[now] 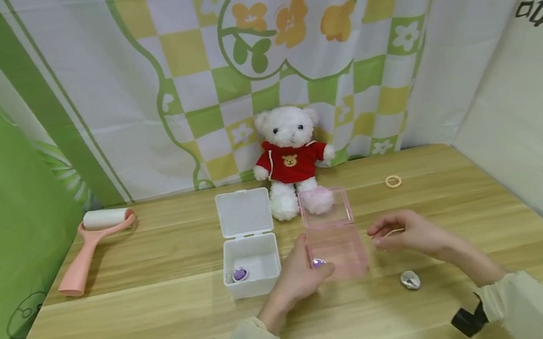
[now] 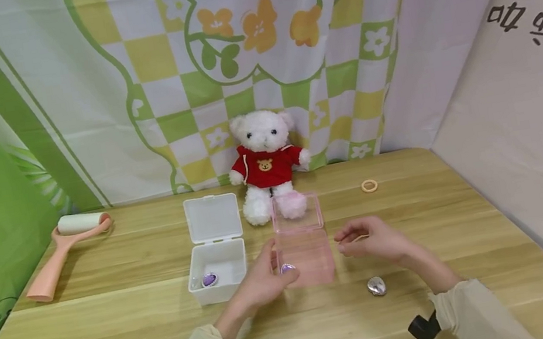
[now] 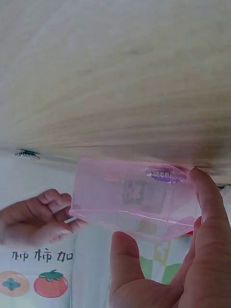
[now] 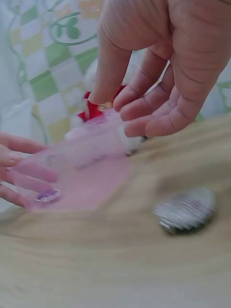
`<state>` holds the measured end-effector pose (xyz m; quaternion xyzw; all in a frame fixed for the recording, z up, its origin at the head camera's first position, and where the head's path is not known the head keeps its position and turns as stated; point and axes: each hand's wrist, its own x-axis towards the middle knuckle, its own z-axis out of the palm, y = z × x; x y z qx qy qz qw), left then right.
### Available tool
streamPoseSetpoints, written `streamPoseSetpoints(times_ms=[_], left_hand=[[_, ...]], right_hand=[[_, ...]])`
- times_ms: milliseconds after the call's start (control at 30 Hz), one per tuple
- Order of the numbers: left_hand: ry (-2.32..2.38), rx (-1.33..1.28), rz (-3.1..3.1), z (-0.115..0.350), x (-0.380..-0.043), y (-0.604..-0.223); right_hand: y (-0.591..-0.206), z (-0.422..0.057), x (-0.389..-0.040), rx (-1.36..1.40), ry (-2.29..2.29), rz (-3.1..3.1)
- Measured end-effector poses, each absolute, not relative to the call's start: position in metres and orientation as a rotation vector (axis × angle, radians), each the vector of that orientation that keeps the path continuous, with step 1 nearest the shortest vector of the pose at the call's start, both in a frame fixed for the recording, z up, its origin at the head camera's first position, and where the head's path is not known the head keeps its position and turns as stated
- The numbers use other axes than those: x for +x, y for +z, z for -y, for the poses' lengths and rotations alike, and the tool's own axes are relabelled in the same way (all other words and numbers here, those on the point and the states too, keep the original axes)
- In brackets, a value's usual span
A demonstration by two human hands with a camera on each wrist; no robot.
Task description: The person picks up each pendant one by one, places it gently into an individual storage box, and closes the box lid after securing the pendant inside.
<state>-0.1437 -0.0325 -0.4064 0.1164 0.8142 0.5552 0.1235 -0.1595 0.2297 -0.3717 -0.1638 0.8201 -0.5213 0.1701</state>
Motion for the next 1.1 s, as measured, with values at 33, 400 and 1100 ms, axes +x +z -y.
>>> streamPoseSetpoints(times_ms=[33,400,1100], left_hand=[[1.614,0.333,-2.375,0.033,-0.144,-0.406],[1.615,0.329,-2.39,0.034,-0.145,-0.407],[1.629,0.337,-2.385,0.031,-0.145,-0.407]], right_hand=[[-0.375,-0.236,-0.158,-0.453,-1.492,-2.329],[-0.396,-0.268,-0.146,-0.293,-1.555,-2.298],[-0.426,-0.297,-0.122,-0.55,-1.582,-2.249]])
